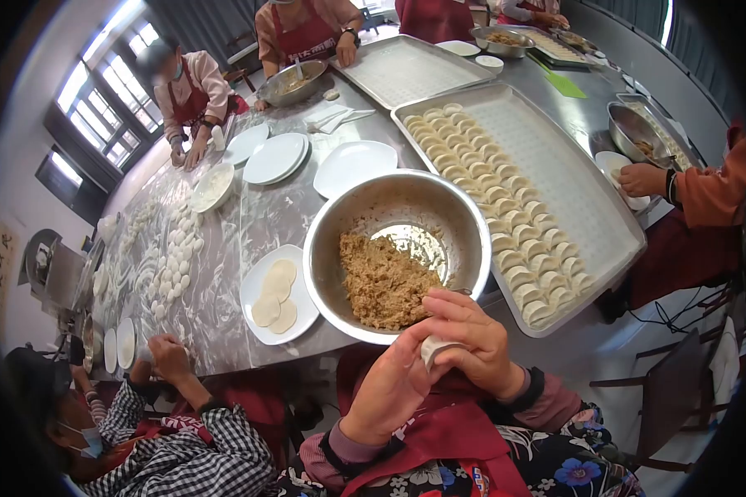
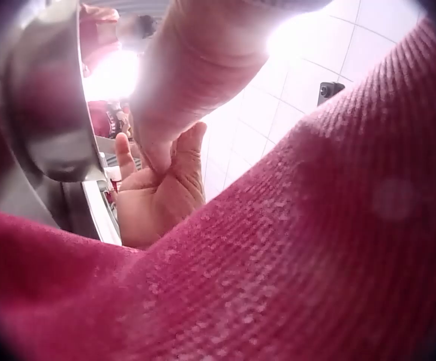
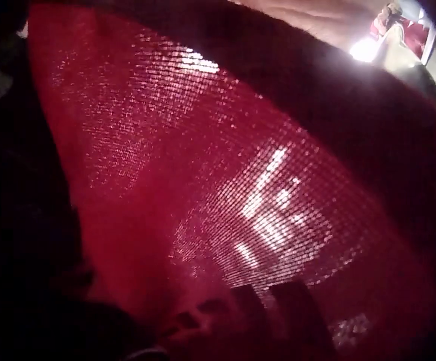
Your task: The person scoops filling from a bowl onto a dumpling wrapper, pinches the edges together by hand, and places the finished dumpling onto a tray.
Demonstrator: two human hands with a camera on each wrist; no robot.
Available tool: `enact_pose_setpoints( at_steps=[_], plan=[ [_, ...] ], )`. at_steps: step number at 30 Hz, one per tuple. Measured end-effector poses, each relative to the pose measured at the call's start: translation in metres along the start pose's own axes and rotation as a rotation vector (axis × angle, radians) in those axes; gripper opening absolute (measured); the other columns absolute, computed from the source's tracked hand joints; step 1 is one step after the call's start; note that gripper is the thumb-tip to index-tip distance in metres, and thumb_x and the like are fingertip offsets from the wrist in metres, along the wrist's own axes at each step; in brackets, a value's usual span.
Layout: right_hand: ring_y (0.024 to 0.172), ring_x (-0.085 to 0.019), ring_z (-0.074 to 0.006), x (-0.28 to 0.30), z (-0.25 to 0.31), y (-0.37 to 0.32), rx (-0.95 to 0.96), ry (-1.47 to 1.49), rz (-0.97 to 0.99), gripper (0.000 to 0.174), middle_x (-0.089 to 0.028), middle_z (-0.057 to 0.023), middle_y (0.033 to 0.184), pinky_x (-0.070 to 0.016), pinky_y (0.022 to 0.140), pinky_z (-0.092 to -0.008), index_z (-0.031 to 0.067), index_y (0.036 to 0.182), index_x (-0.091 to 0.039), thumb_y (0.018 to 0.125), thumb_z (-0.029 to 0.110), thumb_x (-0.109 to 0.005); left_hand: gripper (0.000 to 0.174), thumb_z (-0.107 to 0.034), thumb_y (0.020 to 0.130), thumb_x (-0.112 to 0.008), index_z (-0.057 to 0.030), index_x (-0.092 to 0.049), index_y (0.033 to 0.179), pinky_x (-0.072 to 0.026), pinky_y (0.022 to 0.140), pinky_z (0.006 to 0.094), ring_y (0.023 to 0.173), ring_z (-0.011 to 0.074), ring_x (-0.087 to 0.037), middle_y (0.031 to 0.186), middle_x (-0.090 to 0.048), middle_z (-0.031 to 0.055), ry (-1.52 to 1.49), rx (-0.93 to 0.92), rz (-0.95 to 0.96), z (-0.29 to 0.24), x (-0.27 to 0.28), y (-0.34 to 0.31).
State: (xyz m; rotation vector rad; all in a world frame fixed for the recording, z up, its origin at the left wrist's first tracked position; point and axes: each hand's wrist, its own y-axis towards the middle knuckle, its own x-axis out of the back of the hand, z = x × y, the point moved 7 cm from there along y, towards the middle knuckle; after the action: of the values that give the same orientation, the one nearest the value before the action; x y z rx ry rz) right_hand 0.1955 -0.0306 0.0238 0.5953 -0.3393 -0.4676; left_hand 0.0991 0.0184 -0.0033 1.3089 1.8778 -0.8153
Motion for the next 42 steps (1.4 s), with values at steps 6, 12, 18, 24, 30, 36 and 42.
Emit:
enact_pose_setpoints(
  at_steps=[6, 12, 18, 24, 30, 36, 42],
  plan=[
    [0.117, -0.049, -0.0369, 0.004, 0.004, -0.01, 0.068, -0.127, -0.082, 0.035, -0.057, -0.0182, 0.121, -0.0386, 0.098, -0.0419, -0.0013, 0.109, -0.063, 0.088, 0.026, -0.057, 0.066, -0.045, 0.093, -0.047, -0.0007, -0.027, 0.138, -0.0302, 0.106, 0.0353, 0.126, 0.0188, -0.038, 0.136, -0.038, 0.0086, -0.103, -0.07, 0.008, 0.004, -0.005, -0.002],
    [0.115, -0.05, -0.0379, -0.001, 0.01, -0.011, 0.138, -0.269, -0.089, 0.034, -0.057, -0.019, 0.12, -0.0408, 0.095, -0.0429, -0.0011, 0.108, -0.063, 0.086, 0.024, -0.059, 0.073, -0.051, 0.09, -0.047, -0.0013, -0.024, 0.14, -0.0297, 0.106, 0.0372, 0.126, 0.0198, -0.037, 0.137, -0.038, 0.0108, -0.121, -0.068, 0.014, 0.001, -0.003, -0.006],
    [0.111, -0.053, -0.0371, -0.005, 0.021, 0.006, 0.041, -0.332, 0.044, 0.033, -0.056, -0.0188, 0.12, -0.0417, 0.094, -0.0427, 0.0028, 0.104, -0.065, 0.073, 0.014, -0.068, 0.082, -0.057, 0.088, -0.045, -0.0006, -0.019, 0.142, -0.0317, 0.105, 0.0405, 0.126, 0.0262, -0.039, 0.138, -0.036, 0.0165, 0.044, -0.091, -0.051, -0.015, 0.004, -0.013],
    [0.106, -0.056, -0.0325, 0.005, 0.048, 0.025, 0.104, -0.257, 0.092, 0.034, -0.057, -0.0176, 0.116, -0.0454, 0.089, -0.0394, 0.0037, 0.105, -0.063, 0.071, 0.005, -0.066, 0.08, -0.052, 0.089, -0.048, -0.0006, -0.018, 0.142, -0.0311, 0.106, 0.0435, 0.13, 0.0317, -0.035, 0.142, -0.03, 0.0229, 0.14, -0.075, 0.044, -0.034, -0.015, -0.009],
    [0.09, -0.063, -0.0272, 0.082, 0.04, 0.047, -0.084, -0.446, -0.066, 0.029, -0.066, -0.013, 0.098, -0.05, 0.079, -0.0341, 0.0039, 0.103, -0.064, 0.075, 0.004, -0.065, 0.068, -0.045, 0.092, -0.047, -0.0002, -0.026, 0.139, -0.0295, 0.105, 0.0498, 0.124, 0.0411, -0.037, 0.137, -0.036, 0.022, 0.189, -0.182, 0.085, -0.058, -0.005, -0.016],
    [0.073, -0.06, -0.0091, 0.249, -0.083, 0.007, -0.576, -0.332, -0.424, 0.024, -0.066, -0.004, 0.083, -0.0482, 0.068, -0.022, -0.0027, 0.101, -0.063, 0.078, 0.002, -0.06, 0.054, -0.035, 0.093, -0.05, -0.0007, -0.038, 0.132, -0.0431, 0.093, 0.0443, 0.108, 0.0348, -0.052, 0.127, -0.048, 0.0249, 0.125, -0.337, -0.025, -0.092, 0.048, -0.042],
    [0.078, -0.063, -0.0194, 0.354, -0.111, -0.068, -0.67, -0.939, -0.206, 0.026, -0.067, -0.0091, 0.084, -0.0478, 0.069, -0.0322, 0.0025, 0.095, -0.066, 0.072, 0.013, -0.062, 0.052, -0.034, 0.094, -0.046, -0.0009, -0.035, 0.133, -0.0422, 0.095, 0.047, 0.108, 0.0361, -0.053, 0.126, -0.048, 0.0231, 0.237, -0.454, -0.166, -0.108, 0.082, -0.054]
  ],
)
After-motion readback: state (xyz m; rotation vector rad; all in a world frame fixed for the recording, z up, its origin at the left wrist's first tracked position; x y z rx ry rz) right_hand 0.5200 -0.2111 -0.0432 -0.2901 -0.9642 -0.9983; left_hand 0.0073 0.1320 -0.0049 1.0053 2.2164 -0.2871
